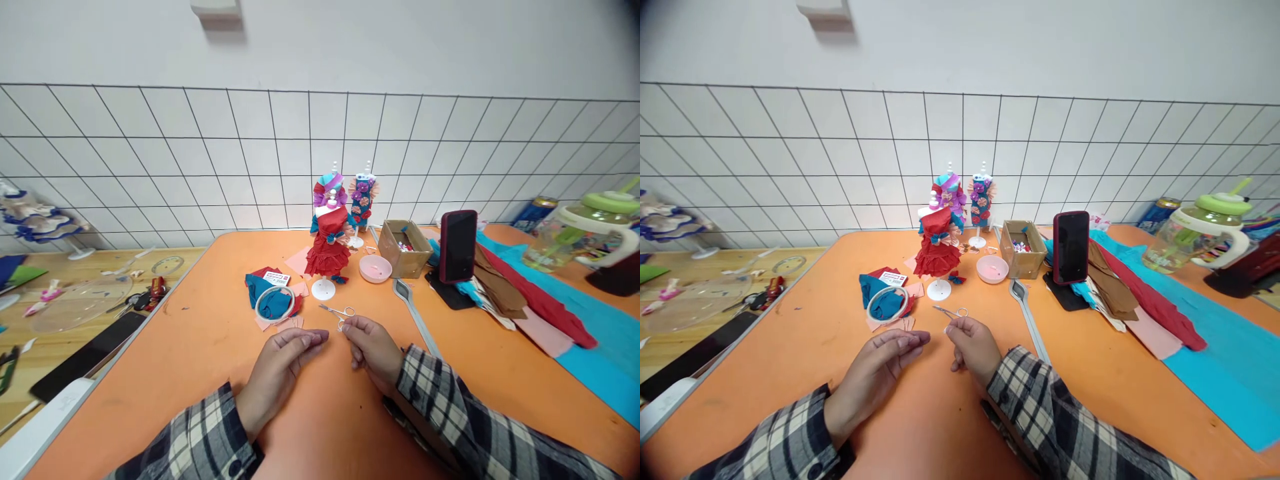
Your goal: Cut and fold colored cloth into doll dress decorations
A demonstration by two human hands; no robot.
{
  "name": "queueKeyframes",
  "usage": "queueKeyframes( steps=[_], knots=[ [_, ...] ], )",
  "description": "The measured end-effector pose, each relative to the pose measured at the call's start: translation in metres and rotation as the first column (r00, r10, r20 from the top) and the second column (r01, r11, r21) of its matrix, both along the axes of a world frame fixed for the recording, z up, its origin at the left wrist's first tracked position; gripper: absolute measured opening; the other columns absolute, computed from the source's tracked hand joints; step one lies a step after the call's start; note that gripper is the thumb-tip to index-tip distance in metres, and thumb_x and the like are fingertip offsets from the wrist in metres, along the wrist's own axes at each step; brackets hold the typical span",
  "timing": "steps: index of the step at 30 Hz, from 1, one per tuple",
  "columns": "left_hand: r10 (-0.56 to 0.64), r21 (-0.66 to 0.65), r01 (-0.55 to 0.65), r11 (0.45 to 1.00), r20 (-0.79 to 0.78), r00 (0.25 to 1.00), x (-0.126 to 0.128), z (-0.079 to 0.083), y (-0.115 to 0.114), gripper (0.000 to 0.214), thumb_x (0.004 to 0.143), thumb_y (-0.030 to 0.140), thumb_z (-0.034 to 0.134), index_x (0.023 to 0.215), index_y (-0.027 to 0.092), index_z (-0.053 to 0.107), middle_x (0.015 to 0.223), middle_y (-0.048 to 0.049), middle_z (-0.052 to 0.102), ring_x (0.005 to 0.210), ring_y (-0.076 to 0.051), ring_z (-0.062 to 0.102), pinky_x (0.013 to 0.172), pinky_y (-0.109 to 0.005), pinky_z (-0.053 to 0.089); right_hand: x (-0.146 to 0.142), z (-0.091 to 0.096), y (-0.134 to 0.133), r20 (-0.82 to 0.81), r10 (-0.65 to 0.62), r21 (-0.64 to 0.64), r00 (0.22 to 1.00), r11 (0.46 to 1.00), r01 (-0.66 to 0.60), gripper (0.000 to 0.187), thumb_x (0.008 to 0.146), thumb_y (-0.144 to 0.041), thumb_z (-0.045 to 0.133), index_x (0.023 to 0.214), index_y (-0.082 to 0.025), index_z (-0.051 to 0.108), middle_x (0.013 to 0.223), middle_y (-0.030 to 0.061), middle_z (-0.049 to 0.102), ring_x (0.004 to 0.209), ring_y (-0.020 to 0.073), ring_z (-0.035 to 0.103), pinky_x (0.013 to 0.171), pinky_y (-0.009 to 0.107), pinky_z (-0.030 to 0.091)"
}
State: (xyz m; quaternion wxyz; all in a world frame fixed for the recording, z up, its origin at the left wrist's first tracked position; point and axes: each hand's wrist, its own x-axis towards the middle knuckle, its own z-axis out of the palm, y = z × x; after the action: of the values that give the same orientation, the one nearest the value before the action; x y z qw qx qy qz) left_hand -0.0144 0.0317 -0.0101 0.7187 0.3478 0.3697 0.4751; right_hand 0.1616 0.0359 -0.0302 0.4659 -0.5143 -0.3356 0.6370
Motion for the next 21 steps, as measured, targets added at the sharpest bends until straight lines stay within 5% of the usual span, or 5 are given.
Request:
queueKeyframes(
  steps=[6, 11, 14, 18, 21],
  knots=[
    [0.005, -0.085, 0.011, 0.996, 0.179, 0.984, -0.001, -0.001, 0.002, 0.011, 0.070, 0.019, 0.075, 0.076, 0.010, 0.074, 0.088, -0.0116, 0.075, 0.091, -0.021, 0.068, 0.089, -0.030, 0.052, 0.036, 0.032, 0.018, -0.008, -0.174, 0.218, 0.985, 0.961, 0.171, 0.037, 0.063, -0.042, 0.075, 0.079, -0.019, 0.050, 0.099, 0.0030, 0.068, 0.055, 0.0089, 0.063, 0.039, 0.017, 0.048],
    [-0.071, -0.059, 0.084, 0.995, 0.188, 0.980, -0.006, -0.005, 0.003, 0.007, 0.074, 0.017, 0.071, 0.078, 0.011, 0.073, 0.091, -0.0127, 0.075, 0.093, -0.024, 0.068, 0.085, -0.032, 0.053, 0.105, 0.072, 0.057, -0.045, -0.516, 0.539, 0.855, 0.708, 0.456, 0.036, 0.061, -0.038, 0.079, 0.082, -0.019, 0.056, 0.081, 0.0023, 0.070, 0.070, 0.0137, 0.068, 0.056, 0.019, 0.055],
    [-0.077, -0.049, 0.087, 0.995, 0.172, 0.982, -0.008, -0.006, 0.003, 0.008, 0.074, 0.017, 0.071, 0.080, 0.012, 0.073, 0.094, -0.0133, 0.074, 0.095, -0.025, 0.068, 0.085, -0.033, 0.052, 0.136, 0.089, 0.083, 0.151, -0.628, 0.695, 0.763, 0.616, 0.370, 0.034, 0.071, -0.038, 0.072, 0.097, -0.021, 0.060, 0.089, 0.0040, 0.071, 0.072, 0.0166, 0.069, 0.052, 0.022, 0.054],
    [-0.093, -0.007, 0.095, 0.995, 0.131, 0.987, -0.009, -0.003, 0.004, 0.011, 0.075, 0.019, 0.070, 0.082, 0.012, 0.073, 0.097, -0.0139, 0.073, 0.097, -0.026, 0.067, 0.085, -0.035, 0.051, 0.150, 0.100, 0.113, 0.797, -0.567, 0.587, 0.209, 0.808, -0.045, 0.031, 0.089, -0.027, 0.044, 0.108, -0.020, 0.068, 0.100, 0.0077, 0.072, 0.082, 0.0187, 0.068, 0.065, 0.027, 0.052],
    [-0.097, 0.021, 0.096, 0.995, 0.116, 0.988, -0.010, -0.001, 0.004, 0.012, 0.075, 0.020, 0.069, 0.083, 0.012, 0.074, 0.099, -0.0145, 0.073, 0.098, -0.027, 0.066, 0.086, -0.036, 0.050, 0.149, 0.099, 0.125, 0.883, -0.467, 0.456, -0.046, 0.878, -0.146, 0.031, 0.086, -0.024, 0.047, 0.102, -0.025, 0.073, 0.110, 0.0059, 0.069, 0.096, 0.0216, 0.065, 0.078, 0.030, 0.049]
  ],
)
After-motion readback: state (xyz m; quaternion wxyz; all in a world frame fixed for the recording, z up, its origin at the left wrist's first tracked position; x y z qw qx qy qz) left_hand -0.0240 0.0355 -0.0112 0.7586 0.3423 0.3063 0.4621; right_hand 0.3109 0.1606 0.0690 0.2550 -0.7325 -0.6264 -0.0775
